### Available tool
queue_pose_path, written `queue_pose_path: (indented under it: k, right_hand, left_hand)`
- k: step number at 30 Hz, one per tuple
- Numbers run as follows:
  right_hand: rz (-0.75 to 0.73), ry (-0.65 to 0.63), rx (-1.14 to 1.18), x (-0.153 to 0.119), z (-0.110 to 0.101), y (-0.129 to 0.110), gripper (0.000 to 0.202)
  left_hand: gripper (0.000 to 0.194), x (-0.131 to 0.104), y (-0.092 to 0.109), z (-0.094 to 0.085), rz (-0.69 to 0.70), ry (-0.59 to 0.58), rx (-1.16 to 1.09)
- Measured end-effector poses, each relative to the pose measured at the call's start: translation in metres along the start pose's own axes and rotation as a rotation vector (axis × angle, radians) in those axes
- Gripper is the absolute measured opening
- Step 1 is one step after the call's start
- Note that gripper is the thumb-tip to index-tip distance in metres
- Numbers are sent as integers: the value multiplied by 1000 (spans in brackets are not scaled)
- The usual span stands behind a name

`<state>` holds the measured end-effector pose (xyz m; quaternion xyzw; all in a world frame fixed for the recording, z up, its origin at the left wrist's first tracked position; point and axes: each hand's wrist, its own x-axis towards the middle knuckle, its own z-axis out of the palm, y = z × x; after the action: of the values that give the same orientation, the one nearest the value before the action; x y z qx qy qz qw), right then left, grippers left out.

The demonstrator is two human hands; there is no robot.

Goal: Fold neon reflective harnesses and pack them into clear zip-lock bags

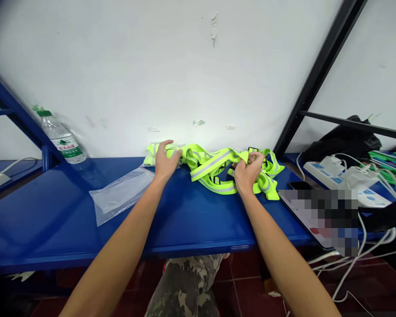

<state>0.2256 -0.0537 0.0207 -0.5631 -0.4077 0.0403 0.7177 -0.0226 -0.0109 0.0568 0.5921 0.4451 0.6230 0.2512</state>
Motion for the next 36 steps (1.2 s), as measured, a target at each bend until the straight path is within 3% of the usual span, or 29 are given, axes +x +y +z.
queue_pose_path:
  k: [2, 4, 8, 14, 18, 21, 26, 28, 31, 36]
  right_hand:
    - [-111, 71, -47, -1, -2, -6, 37]
    - [-177, 117, -96, -1, -4, -10, 29]
    - [-153, 75, -98, -2, -3, -12, 20]
    - [-86, -254, 20, -7, 0, -20, 20]
    - [-82, -427, 26, -10, 1, -23, 21]
    - [-135, -532, 16, -11, 1, -21, 25]
    - [-286, -870, -126, -15, 0, -19, 22]
    - [-359, -959, -195, -17, -1, -19, 26]
    - [-411, -1026, -278, -17, -1, -16, 38]
    - [-431, -966, -537, -11, 0, -6, 24]
  left_hand:
    - [58, -9, -6, 4, 126, -117, 259]
    - [68, -17, -11, 6, 167, -215, 455]
    - [75, -24, -18, 11, 173, -235, 529]
    - [78, -16, -23, 18, 46, -177, 243]
    - [84, -17, -22, 16, 75, -262, 342]
    - [93, -22, -20, 13, 63, -233, 449]
    - [68, -22, -19, 11, 29, -245, 493]
    - [63, -22, -18, 11, 64, -195, 528]
    - [69, -23, -11, 10, 138, -24, 592]
    - [81, -23, 1, 5, 219, 208, 582]
